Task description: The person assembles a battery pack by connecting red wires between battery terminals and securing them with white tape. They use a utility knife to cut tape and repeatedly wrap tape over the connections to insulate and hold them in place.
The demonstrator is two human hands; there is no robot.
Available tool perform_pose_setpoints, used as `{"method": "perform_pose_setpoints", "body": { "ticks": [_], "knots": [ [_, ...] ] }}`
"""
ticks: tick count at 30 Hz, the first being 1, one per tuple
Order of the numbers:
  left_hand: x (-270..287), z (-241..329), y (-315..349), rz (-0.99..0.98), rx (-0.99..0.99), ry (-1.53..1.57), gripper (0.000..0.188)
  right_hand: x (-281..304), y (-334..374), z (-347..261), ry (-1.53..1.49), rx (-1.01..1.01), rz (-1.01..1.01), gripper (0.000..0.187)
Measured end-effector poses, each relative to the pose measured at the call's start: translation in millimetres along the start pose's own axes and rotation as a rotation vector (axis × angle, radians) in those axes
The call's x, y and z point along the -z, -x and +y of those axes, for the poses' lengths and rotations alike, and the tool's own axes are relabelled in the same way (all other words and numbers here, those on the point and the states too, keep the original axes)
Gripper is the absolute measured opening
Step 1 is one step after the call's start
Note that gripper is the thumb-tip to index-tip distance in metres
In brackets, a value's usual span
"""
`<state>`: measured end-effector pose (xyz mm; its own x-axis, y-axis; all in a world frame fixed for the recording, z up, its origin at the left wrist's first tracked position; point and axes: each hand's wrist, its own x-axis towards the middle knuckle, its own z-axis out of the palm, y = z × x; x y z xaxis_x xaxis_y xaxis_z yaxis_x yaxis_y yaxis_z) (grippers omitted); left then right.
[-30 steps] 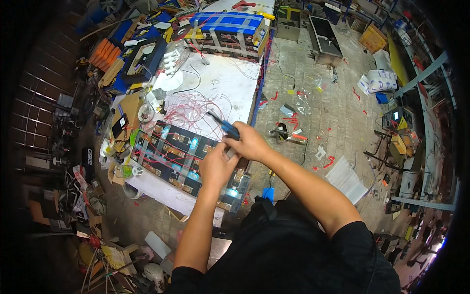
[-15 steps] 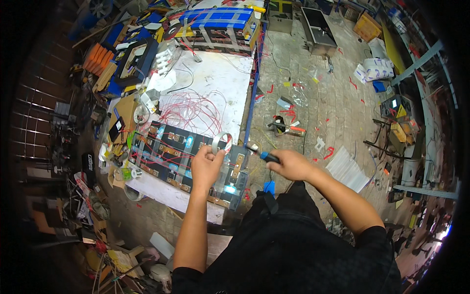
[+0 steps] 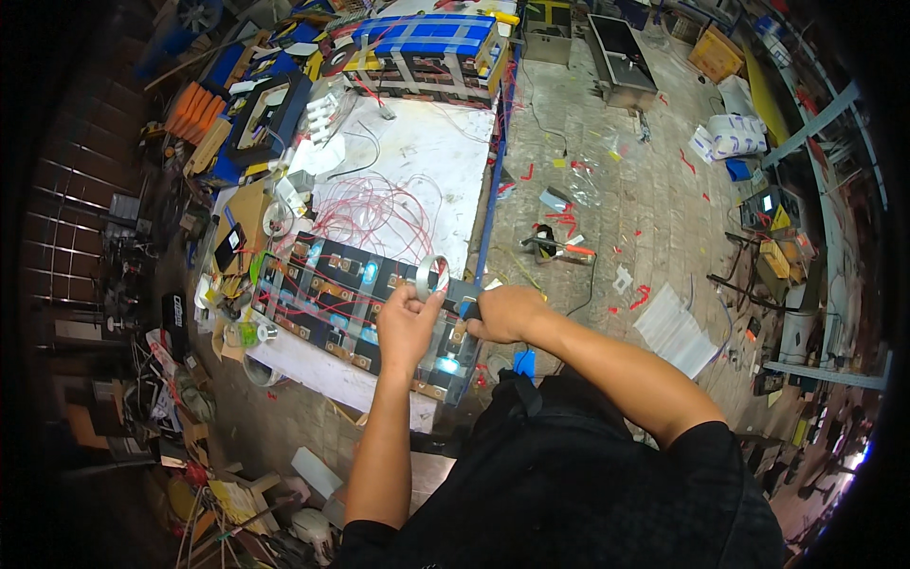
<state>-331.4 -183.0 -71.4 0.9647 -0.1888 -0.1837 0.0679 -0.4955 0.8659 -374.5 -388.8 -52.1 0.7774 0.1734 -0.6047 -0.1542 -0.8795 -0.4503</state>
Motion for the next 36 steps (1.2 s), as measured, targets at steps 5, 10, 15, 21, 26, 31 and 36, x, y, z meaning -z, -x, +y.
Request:
{"method": "perform_pose_setpoints", "body": {
  "ticks": [5, 10, 15, 21, 26, 31, 36],
  "knots": [
    [2, -3, 4, -0.002, 0.001, -0.059, 0.028, 1, -13, 13, -0.027, 0.024, -0.005, 0.064],
    [0, -14, 6, 0.081, 0.022, 0.119, 0.024, 11, -27, 39, -0.067, -0.018, 0.138, 0.066],
    [20, -5, 1, 0.153, 0.009, 0.337, 0.016, 54, -14, 70, -0.330, -0.045, 0.277, 0.061],
    [-5, -27, 19, 0.135, -0.075, 0.106, 0.021, 34, 10, 71, -0.913, 0.053, 0.363, 0.047],
    [-46, -25, 28, 0.051, -0.083, -0.126, 0.025, -6, 35, 94, -1.004, 0.057, 0.248, 0.040],
    [-42, -3, 34, 0.066, -0.118, -0.238, 0.028, -8, 60, 114, -1.083, 0.059, 0.327, 0.027],
    [-50, 48, 89, 0.095, -0.370, -0.425, 0.029, 13, 86, 114, -0.653, 0.422, 0.572, 0.032]
  ]
}}
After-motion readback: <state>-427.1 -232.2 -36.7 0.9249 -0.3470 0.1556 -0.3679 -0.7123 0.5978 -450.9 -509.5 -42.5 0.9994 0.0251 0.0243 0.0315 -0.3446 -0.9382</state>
